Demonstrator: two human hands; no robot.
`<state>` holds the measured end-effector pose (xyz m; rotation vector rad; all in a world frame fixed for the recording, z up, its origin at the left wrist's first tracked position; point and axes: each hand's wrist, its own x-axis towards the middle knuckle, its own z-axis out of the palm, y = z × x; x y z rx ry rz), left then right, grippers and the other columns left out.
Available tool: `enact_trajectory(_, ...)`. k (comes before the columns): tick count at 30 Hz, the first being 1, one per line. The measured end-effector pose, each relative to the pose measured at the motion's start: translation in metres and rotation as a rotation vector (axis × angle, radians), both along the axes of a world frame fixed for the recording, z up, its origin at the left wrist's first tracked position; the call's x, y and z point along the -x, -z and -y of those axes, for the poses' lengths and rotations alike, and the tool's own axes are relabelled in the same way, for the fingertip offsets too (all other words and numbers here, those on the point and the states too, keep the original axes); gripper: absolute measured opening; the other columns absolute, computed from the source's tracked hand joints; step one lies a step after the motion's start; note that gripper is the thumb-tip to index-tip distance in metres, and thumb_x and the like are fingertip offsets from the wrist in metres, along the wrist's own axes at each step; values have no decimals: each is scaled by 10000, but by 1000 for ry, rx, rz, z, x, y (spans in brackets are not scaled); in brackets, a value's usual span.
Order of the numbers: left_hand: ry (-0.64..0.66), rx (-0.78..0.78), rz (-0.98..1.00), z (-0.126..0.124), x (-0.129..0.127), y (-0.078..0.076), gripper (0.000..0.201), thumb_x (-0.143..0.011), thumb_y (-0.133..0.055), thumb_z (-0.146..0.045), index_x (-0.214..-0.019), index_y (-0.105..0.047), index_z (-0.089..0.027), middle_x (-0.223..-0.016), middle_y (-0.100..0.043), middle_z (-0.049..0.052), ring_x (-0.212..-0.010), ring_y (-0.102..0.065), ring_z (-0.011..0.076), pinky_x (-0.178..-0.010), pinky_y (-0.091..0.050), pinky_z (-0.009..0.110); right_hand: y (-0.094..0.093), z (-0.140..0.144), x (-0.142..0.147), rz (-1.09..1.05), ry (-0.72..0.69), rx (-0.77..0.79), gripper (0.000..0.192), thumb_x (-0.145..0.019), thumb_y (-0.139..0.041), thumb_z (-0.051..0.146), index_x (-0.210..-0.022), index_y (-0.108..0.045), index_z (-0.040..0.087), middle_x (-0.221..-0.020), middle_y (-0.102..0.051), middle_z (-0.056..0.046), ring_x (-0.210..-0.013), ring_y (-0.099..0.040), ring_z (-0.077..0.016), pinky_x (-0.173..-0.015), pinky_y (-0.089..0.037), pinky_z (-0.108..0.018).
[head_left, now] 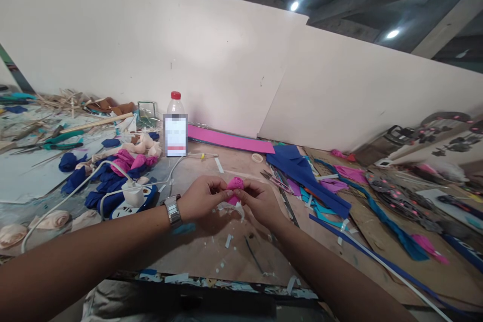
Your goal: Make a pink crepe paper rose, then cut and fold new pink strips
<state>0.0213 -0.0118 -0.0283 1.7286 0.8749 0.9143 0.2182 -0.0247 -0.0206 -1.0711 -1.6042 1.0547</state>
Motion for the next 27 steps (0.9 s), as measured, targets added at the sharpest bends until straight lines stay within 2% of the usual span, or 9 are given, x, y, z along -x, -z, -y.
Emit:
enact_trajectory(5, 54, -45, -21, 2, 1, 1, 366, -939, -586, -474, -907, -729, -139, -825, -701, 48, -746, -592, 161, -678, -439, 257, 3, -2, -2, -15, -37, 9, 263, -767, -804, 444, -831, -773, 191, -781, -725, -29, -732, -622, -179, -703, -502, -306)
enact_trajectory(7, 48, -37, -1, 1, 1, 1, 369, -935, -591, -478, -910, -727, -137, -838, -701, 51, -756, -592, 163, -688, -446, 260, 3, -1, -1, -21, -44, 21, 269, -776, -792, 447, -842, -765, 187, -774, -713, -27, -705, -603, -168, -669, -491, -293)
enact_trajectory(12, -5, 66, 159, -3, -1, 0, 348, -909, -618, -479, -855, -664, -138, -792, -656, 27, -734, -572, 148, -693, -446, 255, 1, 1, 3, -63, 11, 28, 291, -843, -703, 443, -993, -700, 194, -802, -669, -10, -554, -521, -105, -531, -437, -248)
enact_trajectory(15, -50, 143, 220, -6, -2, 2, 389, -876, -641, -519, -787, -606, -142, -721, -607, 7, -674, -543, 136, -654, -434, 254, 3, 1, 3, -120, 68, -13, 219, -829, -717, 368, -952, -617, 218, -878, -645, 5, -538, -534, -87, -504, -449, -233)
enact_trajectory(18, -49, 182, 238, -7, -3, 2, 414, -859, -652, -546, -800, -607, -139, -726, -611, 11, -669, -545, 135, -648, -432, 255, 6, 2, 1, -41, 58, -74, 159, -832, -716, 292, -945, -627, 223, -879, -661, 6, -541, -537, -86, -506, -448, -227)
enact_trajectory(20, -31, 173, 224, -7, -3, 1, 414, -860, -654, -544, -817, -626, -133, -731, -616, 14, -671, -544, 133, -639, -421, 249, 8, 2, 0, 69, 38, -140, 139, -854, -704, 268, -986, -688, 228, -898, -700, -14, -582, -565, -104, -533, -458, -236)
enact_trajectory(23, -6, 161, 197, -6, -2, -2, 408, -867, -655, -533, -806, -637, -130, -715, -609, 11, -660, -529, 127, -627, -408, 245, 8, 2, -2, 191, 6, -269, 124, -875, -702, 255, -984, -762, 243, -990, -739, -56, -760, -648, -161, -629, -508, -270)
enact_trajectory(25, -3, 163, 194, -5, -2, -2, 403, -868, -657, -524, -806, -640, -127, -729, -614, 16, -672, -530, 127, -641, -412, 247, 6, 2, -2, 214, 1, -329, 108, -883, -704, 255, -955, -785, 250, -1003, -744, -69, -875, -672, -192, -681, -525, -285)
enact_trajectory(27, 10, 162, 200, -5, -2, -2, 396, -867, -659, -516, -837, -651, -121, -754, -626, 25, -689, -539, 132, -657, -419, 251, 3, 2, -2, 218, 8, -356, 105, -883, -712, 254, -949, -792, 257, -989, -748, -69, -909, -679, -202, -716, -532, -300)
